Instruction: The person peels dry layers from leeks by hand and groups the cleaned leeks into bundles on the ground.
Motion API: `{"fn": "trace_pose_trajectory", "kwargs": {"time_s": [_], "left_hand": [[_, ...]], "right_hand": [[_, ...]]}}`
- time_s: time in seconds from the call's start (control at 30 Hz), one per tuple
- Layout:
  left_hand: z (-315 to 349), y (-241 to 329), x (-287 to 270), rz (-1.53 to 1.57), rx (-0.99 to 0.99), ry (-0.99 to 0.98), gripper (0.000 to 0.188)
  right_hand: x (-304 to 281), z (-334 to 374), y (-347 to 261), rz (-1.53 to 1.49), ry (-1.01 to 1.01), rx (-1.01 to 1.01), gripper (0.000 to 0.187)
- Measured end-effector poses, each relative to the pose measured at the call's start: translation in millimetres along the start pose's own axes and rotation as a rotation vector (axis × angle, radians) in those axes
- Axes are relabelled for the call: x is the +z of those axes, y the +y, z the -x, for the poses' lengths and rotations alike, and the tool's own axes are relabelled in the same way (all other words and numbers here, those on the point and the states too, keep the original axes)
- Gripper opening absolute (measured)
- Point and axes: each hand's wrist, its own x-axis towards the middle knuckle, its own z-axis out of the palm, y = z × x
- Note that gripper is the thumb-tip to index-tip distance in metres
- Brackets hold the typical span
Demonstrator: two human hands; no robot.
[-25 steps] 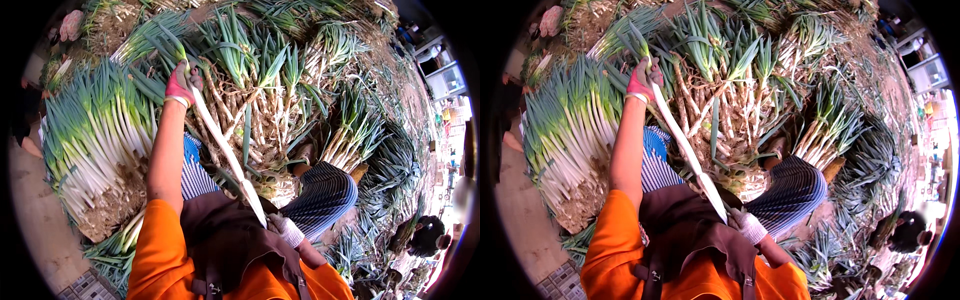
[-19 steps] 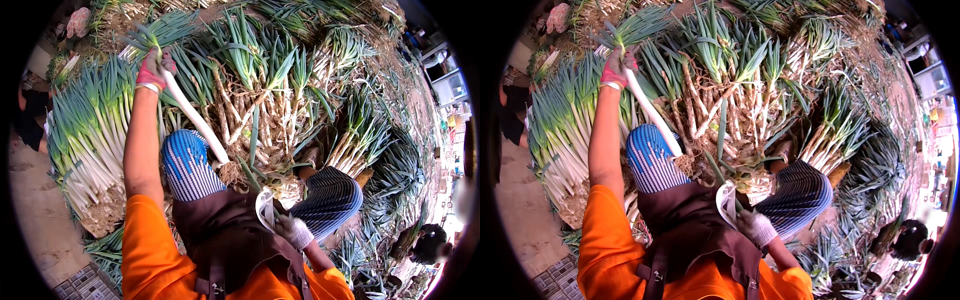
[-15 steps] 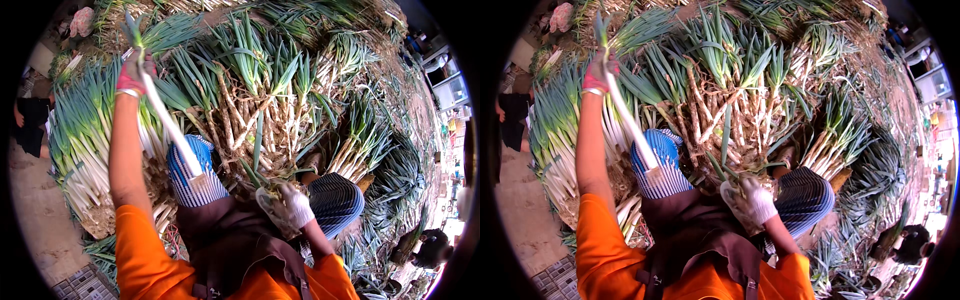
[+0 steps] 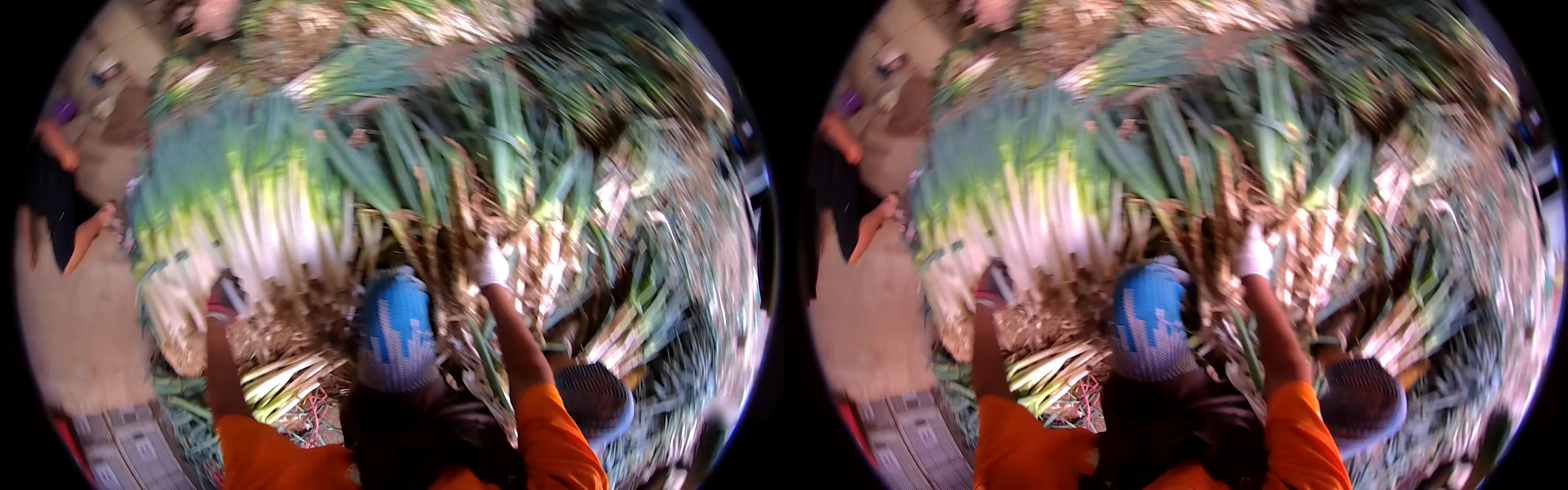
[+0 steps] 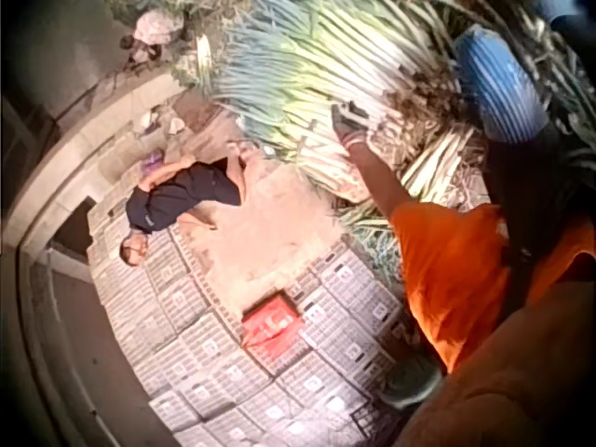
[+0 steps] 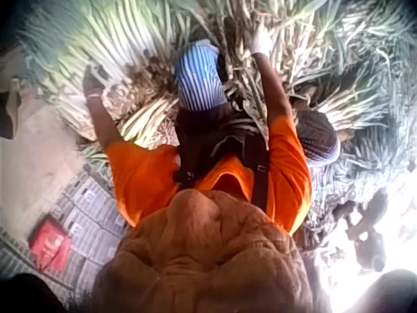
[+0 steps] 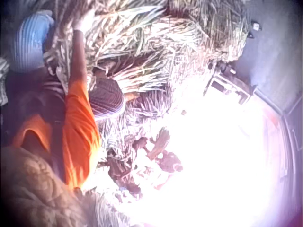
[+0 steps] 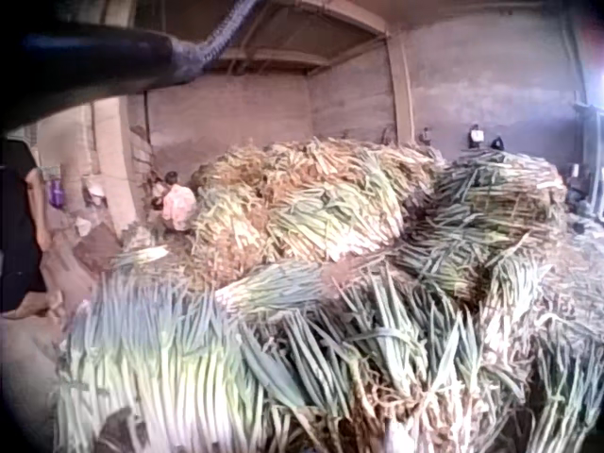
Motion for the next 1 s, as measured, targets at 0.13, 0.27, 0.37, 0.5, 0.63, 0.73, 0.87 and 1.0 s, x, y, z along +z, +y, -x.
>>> {"fn": "trace_pose_trajectory", "kwargs": {"time_s": [0.13, 0.27, 0.37, 0.5, 0.63, 0.73, 0.87, 1.0], "left_hand": [[24.7, -16.9, 77.9, 0.038, 0.082, 0.077, 0.022], [44.3, 57.0, 69.2, -0.188, 0.322, 0.229, 0.027], [-44.3, 78.2, -0.2, -1.122, 0.786, 0.59, 0.046], [32.5, 40.8, 190.5, -0.357, 0.438, 0.107, 0.06], [86.4, -18.9, 343.9, -0.165, 0.052, -0.645, 0.073], [186.9, -52.6, 466.2, -0.097, -0.255, -0.888, 0.097], [228.2, -54.4, 498.4, 0.384, -0.173, -1.423, 0.073], [229.6, -81.9, 500.8, 0.606, -0.162, -1.25, 0.045]], "right_hand": [[-6.1, -34.2, 44.0, 0.016, -0.159, -0.114, 0.045], [-32.1, -1.1, -2.8, -0.828, -0.366, 0.244, 0.023], [-32.2, 28.6, 36.7, -0.855, -0.277, -0.033, 0.02], [-131.0, 127.0, -25.6, -0.939, -0.26, 0.177, 0.029], [-163.4, 178.9, -33.7, -0.802, -0.192, -0.028, 0.048], [-190.7, 222.0, -24.6, -0.644, -0.107, -0.078, 0.046], [-194.3, 264.1, -27.6, -0.345, -0.313, -0.005, 0.049], [-178.9, 288.3, -7.7, -0.554, -0.458, -0.231, 0.041]]}}
